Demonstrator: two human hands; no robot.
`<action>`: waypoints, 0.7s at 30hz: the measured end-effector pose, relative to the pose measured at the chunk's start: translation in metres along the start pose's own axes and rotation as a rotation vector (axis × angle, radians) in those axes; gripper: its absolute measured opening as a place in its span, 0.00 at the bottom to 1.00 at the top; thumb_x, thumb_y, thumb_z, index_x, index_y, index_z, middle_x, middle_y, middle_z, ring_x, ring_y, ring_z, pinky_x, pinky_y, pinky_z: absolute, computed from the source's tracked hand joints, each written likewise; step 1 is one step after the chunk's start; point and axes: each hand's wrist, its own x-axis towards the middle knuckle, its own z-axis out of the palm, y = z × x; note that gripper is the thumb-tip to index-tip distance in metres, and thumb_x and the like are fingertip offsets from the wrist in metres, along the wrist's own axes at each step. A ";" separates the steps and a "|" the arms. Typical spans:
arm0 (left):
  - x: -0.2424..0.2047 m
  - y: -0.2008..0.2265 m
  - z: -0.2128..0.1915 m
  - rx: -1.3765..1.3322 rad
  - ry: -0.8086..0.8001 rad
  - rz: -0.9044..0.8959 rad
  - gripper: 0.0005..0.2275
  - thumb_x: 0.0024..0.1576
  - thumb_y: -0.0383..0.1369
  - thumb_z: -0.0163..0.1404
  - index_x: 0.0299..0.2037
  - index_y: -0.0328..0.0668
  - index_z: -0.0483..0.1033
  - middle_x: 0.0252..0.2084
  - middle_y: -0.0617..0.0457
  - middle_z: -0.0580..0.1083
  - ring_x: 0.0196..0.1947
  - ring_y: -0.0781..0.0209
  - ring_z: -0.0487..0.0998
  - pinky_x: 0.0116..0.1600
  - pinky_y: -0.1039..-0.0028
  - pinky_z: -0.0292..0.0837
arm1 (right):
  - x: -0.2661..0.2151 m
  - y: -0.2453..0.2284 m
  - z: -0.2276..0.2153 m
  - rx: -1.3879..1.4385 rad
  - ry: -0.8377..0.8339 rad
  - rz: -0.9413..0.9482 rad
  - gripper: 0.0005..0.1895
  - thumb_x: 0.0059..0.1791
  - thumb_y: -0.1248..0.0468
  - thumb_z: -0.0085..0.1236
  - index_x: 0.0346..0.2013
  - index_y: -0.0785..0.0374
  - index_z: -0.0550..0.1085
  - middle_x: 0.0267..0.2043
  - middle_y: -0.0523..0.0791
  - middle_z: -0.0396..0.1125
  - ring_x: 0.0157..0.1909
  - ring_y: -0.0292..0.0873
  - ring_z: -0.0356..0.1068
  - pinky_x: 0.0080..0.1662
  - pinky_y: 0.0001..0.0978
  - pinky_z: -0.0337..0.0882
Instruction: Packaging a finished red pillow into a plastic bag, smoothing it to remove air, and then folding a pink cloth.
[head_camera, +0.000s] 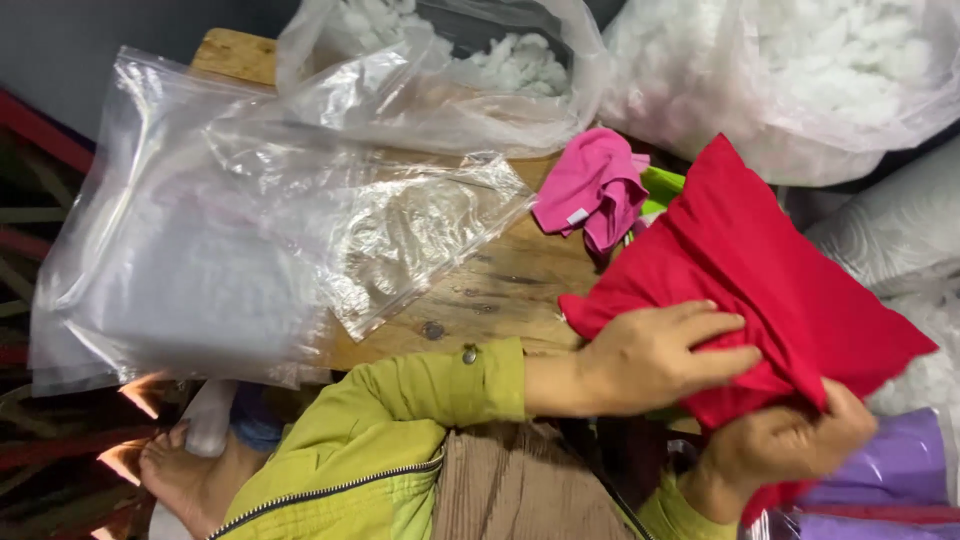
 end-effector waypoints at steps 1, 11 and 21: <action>-0.002 0.014 -0.016 0.020 0.012 0.004 0.11 0.56 0.24 0.57 0.49 0.37 0.77 0.51 0.42 0.75 0.45 0.46 0.82 0.48 0.65 0.79 | 0.006 -0.003 0.000 0.019 0.004 -0.013 0.16 0.47 0.87 0.37 0.46 0.82 0.68 0.47 0.60 0.60 0.47 0.59 0.58 0.52 0.47 0.61; -0.072 0.004 -0.094 0.022 -0.287 -0.206 0.21 0.66 0.45 0.40 0.66 0.47 0.67 0.74 0.35 0.62 0.49 0.46 0.79 0.53 0.66 0.72 | 0.031 0.030 0.005 -0.250 -0.344 -0.446 0.11 0.55 0.78 0.63 0.51 0.68 0.81 0.48 0.50 0.72 0.54 0.55 0.70 0.72 0.52 0.64; -0.189 -0.164 -0.173 0.552 -0.358 -0.788 0.20 0.60 0.48 0.48 0.61 0.59 0.74 0.66 0.51 0.68 0.72 0.36 0.54 0.69 0.45 0.52 | 0.002 -0.090 0.080 0.041 -0.848 -0.264 0.20 0.49 0.59 0.60 0.56 0.54 0.76 0.61 0.46 0.69 0.68 0.51 0.64 0.73 0.59 0.54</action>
